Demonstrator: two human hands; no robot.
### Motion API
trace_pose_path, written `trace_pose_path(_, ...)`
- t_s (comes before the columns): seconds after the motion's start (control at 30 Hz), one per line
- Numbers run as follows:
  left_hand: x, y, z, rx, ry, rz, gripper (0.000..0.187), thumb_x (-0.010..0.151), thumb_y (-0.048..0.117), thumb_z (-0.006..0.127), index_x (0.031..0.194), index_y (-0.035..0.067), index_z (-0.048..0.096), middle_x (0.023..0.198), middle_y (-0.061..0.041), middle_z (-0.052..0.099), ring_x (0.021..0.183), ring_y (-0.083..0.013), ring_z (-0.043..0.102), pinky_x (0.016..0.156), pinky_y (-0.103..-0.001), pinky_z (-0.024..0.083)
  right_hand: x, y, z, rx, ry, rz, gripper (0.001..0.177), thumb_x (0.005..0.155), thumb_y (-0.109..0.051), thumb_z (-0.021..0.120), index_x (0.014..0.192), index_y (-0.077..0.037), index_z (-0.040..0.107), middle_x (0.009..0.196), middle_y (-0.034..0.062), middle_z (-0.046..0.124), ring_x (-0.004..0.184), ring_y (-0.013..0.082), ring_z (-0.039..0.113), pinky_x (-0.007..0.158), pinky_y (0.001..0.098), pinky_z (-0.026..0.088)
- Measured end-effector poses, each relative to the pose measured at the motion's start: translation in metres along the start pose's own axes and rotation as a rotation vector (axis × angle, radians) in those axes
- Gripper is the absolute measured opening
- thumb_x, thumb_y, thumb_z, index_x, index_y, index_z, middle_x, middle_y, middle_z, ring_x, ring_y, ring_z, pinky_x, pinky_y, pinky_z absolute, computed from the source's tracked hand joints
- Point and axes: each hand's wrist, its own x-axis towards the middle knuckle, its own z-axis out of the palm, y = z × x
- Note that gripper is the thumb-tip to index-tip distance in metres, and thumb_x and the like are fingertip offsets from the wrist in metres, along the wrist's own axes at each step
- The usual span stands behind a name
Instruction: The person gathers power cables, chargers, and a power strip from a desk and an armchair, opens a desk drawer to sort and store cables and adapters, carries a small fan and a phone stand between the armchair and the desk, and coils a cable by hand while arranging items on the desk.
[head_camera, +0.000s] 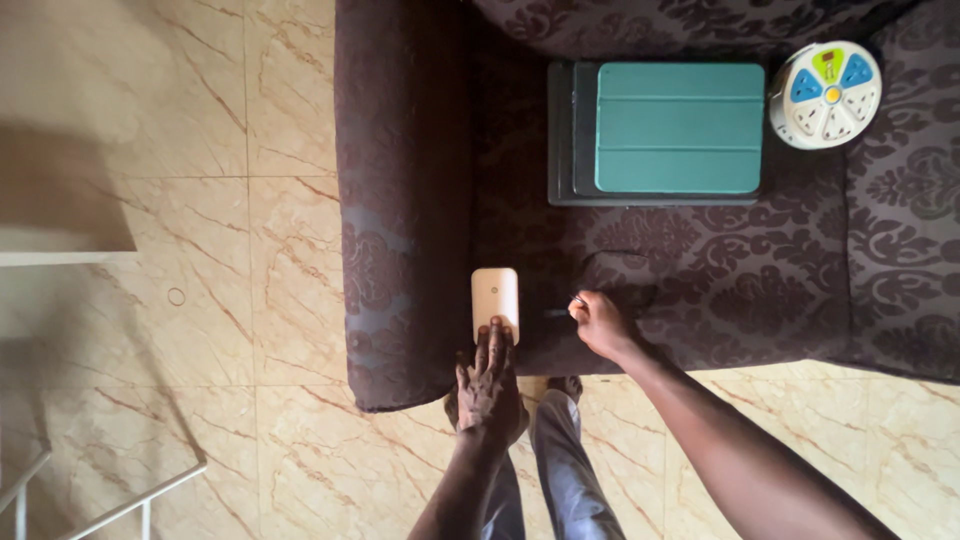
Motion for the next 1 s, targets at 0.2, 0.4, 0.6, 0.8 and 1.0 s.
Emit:
trace_pose_path(0.2,-0.006,0.007,-0.016,-0.189,-0.119,-0.068,0.097,0.085,0.026,0.073,0.157,0.000,0.014,0.170,-0.016,0.006,0.157,-0.0334,0.007,0.124,-0.055,0.016,-0.051,-0.048,-0.057,0.261,0.129,-0.108,0.022,0.100,-0.018,0.068,0.090,0.000,0.062,0.081,0.0091,0.067,0.078,0.0183,0.062,0.073,0.0341,0.053)
trace_pose_path(0.4,-0.074,0.016,-0.072,-0.533,-0.186,-0.158,0.077,0.093,0.035,0.063,0.161,0.015,0.032,0.152,-0.015,0.053,0.138,-0.0332,0.055,0.117,-0.045,0.041,-0.140,-0.149,-0.132,0.787,0.016,0.220,0.025,0.089,-0.023,0.071,0.106,-0.005,0.073,0.083,0.0008,0.072,0.063,0.0090,0.049,0.058,0.0262,0.042)
trace_pose_path(0.6,-0.163,0.048,-0.193,-0.764,0.366,0.082,0.065,0.086,0.018,0.075,0.146,0.010,0.051,0.137,-0.021,0.060,0.127,-0.0393,0.060,0.104,-0.044,0.051,-0.203,-0.254,-0.205,0.949,-0.197,0.196,0.025,0.091,-0.022,0.071,0.107,-0.003,0.070,0.087,0.0016,0.070,0.073,0.0075,0.057,0.060,0.0257,0.045)
trace_pose_path(0.8,-0.217,0.109,-0.307,-0.309,0.405,0.182,0.061,0.084,-0.003,0.057,0.140,0.021,0.061,0.137,-0.010,0.064,0.128,-0.0325,0.060,0.108,-0.040,0.048,-0.243,-0.313,-0.248,0.800,-0.385,0.013,0.025,0.093,-0.025,0.073,0.100,-0.001,0.071,0.084,0.0004,0.066,0.067,0.0080,0.054,0.060,0.0251,0.045)
trace_pose_path(1.0,-0.230,0.134,-0.347,0.089,0.069,0.414,0.064,0.088,0.018,0.069,0.147,0.005,0.047,0.131,-0.018,0.061,0.124,-0.0298,0.059,0.111,-0.051,0.040,-0.279,-0.343,-0.266,0.742,-0.398,-0.114,0.027,0.091,-0.026,0.077,0.094,-0.003,0.064,0.077,-0.0006,0.061,0.066,0.0091,0.053,0.060,0.0269,0.046)
